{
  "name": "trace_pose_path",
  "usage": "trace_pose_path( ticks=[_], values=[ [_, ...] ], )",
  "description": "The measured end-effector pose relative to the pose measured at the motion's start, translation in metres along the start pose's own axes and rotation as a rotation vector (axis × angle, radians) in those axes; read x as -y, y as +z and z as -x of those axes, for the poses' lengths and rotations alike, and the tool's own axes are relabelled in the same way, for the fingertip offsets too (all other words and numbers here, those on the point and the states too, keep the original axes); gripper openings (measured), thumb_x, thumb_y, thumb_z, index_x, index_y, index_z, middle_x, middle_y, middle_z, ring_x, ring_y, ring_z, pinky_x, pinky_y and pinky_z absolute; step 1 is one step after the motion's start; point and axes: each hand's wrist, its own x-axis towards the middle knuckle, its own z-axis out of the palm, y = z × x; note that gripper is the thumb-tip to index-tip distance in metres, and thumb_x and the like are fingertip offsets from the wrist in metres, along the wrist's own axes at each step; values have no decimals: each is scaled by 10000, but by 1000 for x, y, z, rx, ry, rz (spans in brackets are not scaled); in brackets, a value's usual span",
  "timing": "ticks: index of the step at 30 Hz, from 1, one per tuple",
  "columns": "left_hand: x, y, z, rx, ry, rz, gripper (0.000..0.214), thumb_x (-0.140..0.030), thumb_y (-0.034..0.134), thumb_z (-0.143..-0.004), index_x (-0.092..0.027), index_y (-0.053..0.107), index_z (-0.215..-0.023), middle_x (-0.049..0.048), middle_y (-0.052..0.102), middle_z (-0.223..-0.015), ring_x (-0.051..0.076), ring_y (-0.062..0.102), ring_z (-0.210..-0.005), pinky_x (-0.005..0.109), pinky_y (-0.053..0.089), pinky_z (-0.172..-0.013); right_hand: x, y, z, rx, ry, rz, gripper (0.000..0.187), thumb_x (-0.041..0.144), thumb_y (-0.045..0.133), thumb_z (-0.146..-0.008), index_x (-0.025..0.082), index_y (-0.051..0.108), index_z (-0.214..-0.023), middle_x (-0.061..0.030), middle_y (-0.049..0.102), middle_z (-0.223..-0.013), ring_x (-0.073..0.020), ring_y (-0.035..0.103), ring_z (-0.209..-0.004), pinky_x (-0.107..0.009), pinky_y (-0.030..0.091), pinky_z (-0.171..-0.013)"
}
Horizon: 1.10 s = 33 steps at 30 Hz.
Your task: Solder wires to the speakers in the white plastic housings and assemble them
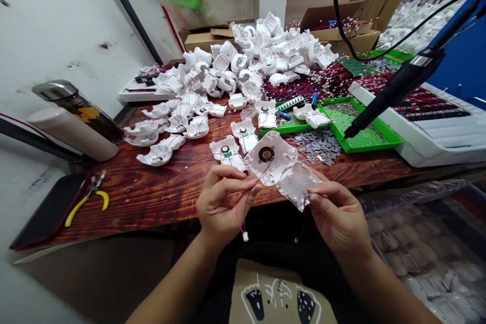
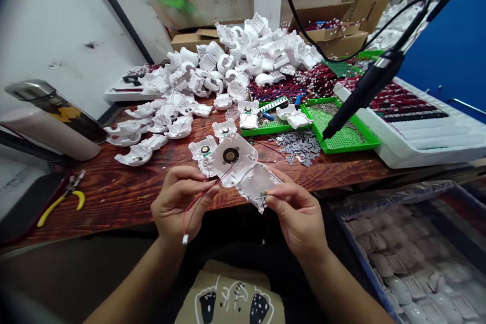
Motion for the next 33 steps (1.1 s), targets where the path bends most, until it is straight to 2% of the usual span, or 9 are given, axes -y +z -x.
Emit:
trace_pose_path(
  ticks=[2, 5, 7, 10, 14, 19, 24, 28, 33],
  values=[
    [1, 10, 7, -82, -219, 145, 99, -145, 803, -823, -192, 718, -847, 28, 623, -1011, 116, 659, -902, 229, 603, -789, -4, 2, 5, -24, -69, 24, 144, 202, 886, -669, 282, 798, -751, -33, 780, -985, -100, 709, -799, -244, 616, -826],
    [1, 21, 11, -192, -620, 455, 176, -286, 786, -859, -179, 648, -839, 28, 633, -1099, 113, 687, -840, 212, 624, -650, -10, 7, 10, -31, -119, 51, 146, 184, 866, -694, 288, 798, -771, -45, 775, -1016, -120, 712, -808, -299, 623, -859],
    [0, 26, 10, -219, -806, 625, 264, -350, 811, -835, -187, 605, -862, -5, 656, -932, 97, 673, -721, 226, 632, -627, -14, 10, 13, -19, -116, 54, 151, 176, 854, -709, 293, 797, -786, -44, 768, -1034, -122, 713, -823, -310, 621, -876],
    [-2, 33, 7, -230, -918, 827, 291, -353, 794, -842, -216, 545, -904, -57, 643, -736, 83, 650, -621, 242, 635, -698, -19, 15, 16, 4, -58, 23, 146, 182, 846, -722, 297, 792, -795, -35, 759, -1084, -112, 714, -824, -302, 618, -880],
    [-2, 45, 1, -364, -945, 990, 123, -280, 633, -919, -209, 617, -1019, 19, 749, -1017, 144, 739, -906, 280, 595, -937, -28, 19, 19, 54, -18, 31, 144, 191, 852, -718, 295, 787, -793, -29, 735, -1211, -136, 728, -963, -303, 608, -912],
    [-2, 54, -4, -371, -928, 976, 343, -397, 540, -988, -157, 703, -1172, 115, 731, -1234, 290, 637, -1273, 428, 505, -1112, -25, 16, 18, 220, -110, 198, 170, 173, 789, -792, 327, 788, -866, 1, 637, -1396, -200, 607, -1317, -376, 533, -1076],
    [-1, 54, 1, -414, -718, 797, 293, -420, 578, -997, -197, 752, -1072, 68, 774, -1093, 229, 701, -1155, 358, 518, -1081, 1, 25, 4, 92, -425, 480, 205, 175, 835, -749, 344, 787, -856, 38, 547, -1482, -233, 455, -1451, -492, 324, -1251],
    [-6, 57, 7, -373, -659, 716, 308, -427, 541, -1019, -196, 743, -1001, 61, 775, -991, 220, 737, -1026, 366, 574, -990, 10, 46, -10, 66, -524, 624, 150, 247, 840, -756, 349, 786, -852, 20, 535, -1473, -270, 467, -1435, -536, 389, -1199],
    [-6, 55, 12, -273, -565, 613, 351, -454, 502, -1031, -216, 714, -1177, 87, 731, -1198, 267, 661, -1226, 460, 462, -1164, 9, 55, -18, 23, -619, 990, 103, 277, 785, -807, 326, 783, -898, -12, 575, -1389, -296, 532, -1329, -609, 389, -1171]
  ],
)
